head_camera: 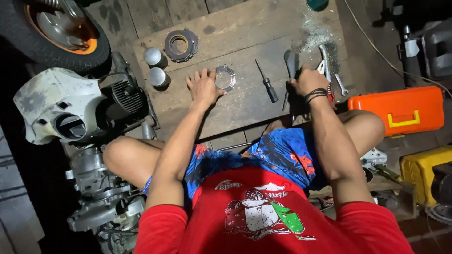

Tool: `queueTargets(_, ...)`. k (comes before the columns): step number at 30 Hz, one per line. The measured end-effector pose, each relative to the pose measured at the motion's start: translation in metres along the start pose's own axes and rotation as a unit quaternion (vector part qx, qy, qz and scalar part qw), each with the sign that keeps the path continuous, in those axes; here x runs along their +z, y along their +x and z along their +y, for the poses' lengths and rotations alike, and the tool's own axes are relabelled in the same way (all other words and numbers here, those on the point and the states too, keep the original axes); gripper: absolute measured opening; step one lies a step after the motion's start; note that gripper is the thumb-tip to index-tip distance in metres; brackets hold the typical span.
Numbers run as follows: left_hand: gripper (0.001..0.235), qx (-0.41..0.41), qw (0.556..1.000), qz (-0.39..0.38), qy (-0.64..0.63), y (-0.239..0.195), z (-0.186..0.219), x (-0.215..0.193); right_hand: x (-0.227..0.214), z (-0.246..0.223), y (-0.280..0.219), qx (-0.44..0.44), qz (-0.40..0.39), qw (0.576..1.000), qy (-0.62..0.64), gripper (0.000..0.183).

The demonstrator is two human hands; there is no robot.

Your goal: Cleaning and inspecting motorcycle clutch plates and engine components on a wooden floor.

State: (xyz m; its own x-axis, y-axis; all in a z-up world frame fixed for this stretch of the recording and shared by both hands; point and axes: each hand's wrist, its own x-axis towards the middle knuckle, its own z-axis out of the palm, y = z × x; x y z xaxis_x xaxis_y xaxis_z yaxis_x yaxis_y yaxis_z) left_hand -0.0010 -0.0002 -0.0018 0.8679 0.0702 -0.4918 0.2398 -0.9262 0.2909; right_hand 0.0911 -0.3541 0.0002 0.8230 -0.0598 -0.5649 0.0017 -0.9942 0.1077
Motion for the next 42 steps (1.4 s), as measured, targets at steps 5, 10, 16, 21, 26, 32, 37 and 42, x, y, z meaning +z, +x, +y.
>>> queueTargets(5,0.084,0.002,1.0,0.005,0.004,-0.004,0.0,-0.001,-0.005,0.0,-0.011,0.004,0.0,0.999,0.042,0.049)
queueTargets(10,0.082,0.004,1.0,0.005,-0.002,-0.007,0.001,-0.004,-0.002,0.008,-0.007,0.021,0.002,0.998,0.052,0.05)
queueTargets(16,0.086,0.013,1.0,0.018,0.001,0.0,-0.006,0.009,0.002,0.02,-0.002,0.031,-0.013,0.999,0.037,0.047)
queueTargets(21,0.086,0.011,1.0,0.021,0.009,-0.003,-0.003,0.003,-0.002,0.016,-0.018,0.019,0.023,0.999,0.019,0.035)
queueTargets(26,0.083,0.011,1.0,0.027,0.001,-0.003,-0.004,0.007,-0.019,-0.007,-0.031,-0.029,0.065,0.997,0.005,0.033)
queueTargets(32,0.084,0.006,1.0,0.03,0.005,-0.001,-0.003,0.011,0.008,-0.019,-0.014,-0.043,0.045,0.998,0.005,0.043)
queueTargets(37,0.087,0.005,1.0,0.022,0.001,0.002,-0.007,0.014,-0.003,-0.024,-0.015,-0.031,0.0,0.999,0.036,0.049)
queueTargets(42,0.089,0.012,1.0,0.025,0.01,0.004,-0.008,0.017,-0.007,-0.034,-0.024,-0.02,0.05,0.99,0.129,0.049)
